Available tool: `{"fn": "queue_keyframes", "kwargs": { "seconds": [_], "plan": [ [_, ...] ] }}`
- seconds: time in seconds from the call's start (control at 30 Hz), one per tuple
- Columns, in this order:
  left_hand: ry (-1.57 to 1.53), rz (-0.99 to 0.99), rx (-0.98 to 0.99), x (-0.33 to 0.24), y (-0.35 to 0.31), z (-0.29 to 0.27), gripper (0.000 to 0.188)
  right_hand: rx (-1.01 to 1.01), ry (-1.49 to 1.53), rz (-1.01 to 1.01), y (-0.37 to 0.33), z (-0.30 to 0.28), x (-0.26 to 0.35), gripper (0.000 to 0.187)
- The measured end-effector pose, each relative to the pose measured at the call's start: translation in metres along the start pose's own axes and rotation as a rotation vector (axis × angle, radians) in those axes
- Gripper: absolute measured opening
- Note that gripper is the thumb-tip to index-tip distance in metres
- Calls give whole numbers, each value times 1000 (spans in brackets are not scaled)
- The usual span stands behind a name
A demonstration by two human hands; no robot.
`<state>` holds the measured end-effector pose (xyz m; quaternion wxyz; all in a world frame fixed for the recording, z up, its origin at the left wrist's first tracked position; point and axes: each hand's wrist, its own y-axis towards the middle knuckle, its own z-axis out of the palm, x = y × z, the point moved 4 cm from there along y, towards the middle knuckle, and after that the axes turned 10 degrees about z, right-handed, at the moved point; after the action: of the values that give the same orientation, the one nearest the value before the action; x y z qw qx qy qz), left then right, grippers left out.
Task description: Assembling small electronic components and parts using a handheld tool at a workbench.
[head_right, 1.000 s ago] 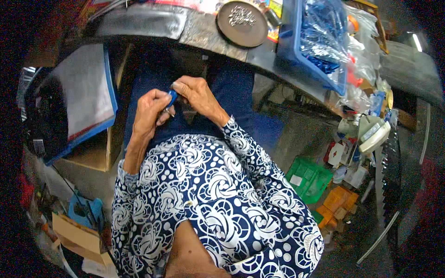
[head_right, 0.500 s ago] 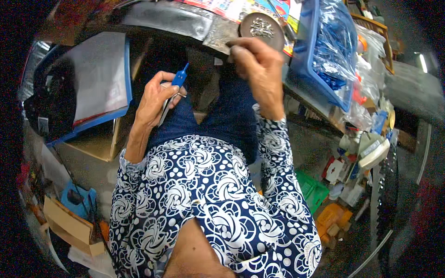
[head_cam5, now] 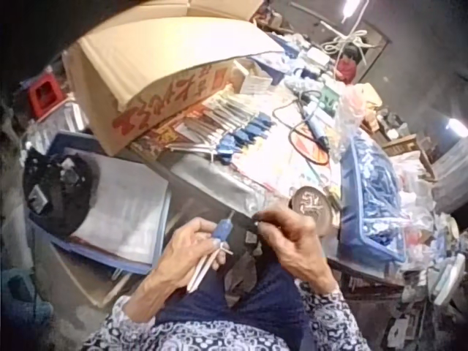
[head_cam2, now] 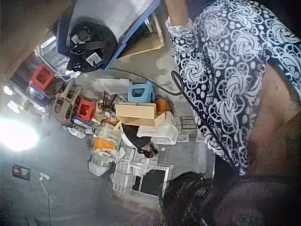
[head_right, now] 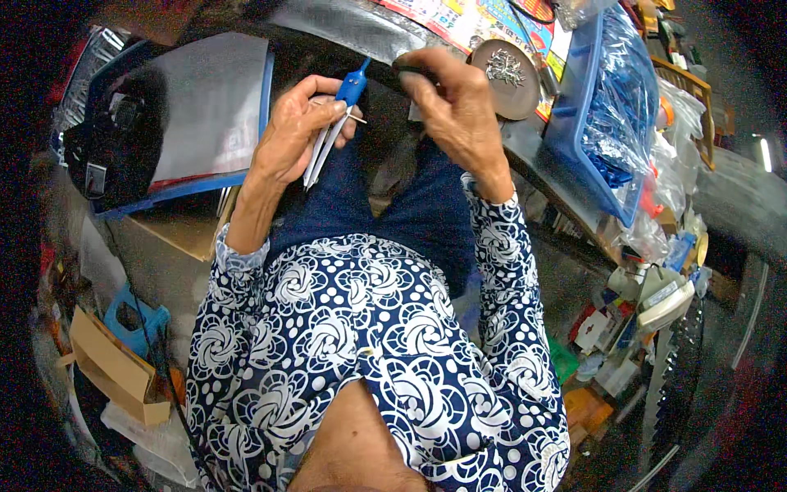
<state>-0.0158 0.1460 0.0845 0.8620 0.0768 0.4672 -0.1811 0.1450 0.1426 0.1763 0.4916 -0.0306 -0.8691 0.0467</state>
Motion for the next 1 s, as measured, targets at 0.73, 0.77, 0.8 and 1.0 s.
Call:
{"fn": "queue_keyframes", "kwargs": {
  "seconds": [0.73, 0.77, 0.8, 1.0],
  "plan": [
    [19, 100, -7, -37, 23, 8, 32, -34, -295, -307, 13, 17, 4, 13],
    [23, 107, -3, -39, 24, 9, 32, -34, -282, -305, 13, 16, 5, 14],
    [7, 107, 0, -41, 25, 11, 32, -34, -269, -304, 13, 16, 7, 14],
    [-15, 125, 30, -57, 28, 15, 40, -112, -252, -354, 16, 16, 31, 24]
  ]
}}
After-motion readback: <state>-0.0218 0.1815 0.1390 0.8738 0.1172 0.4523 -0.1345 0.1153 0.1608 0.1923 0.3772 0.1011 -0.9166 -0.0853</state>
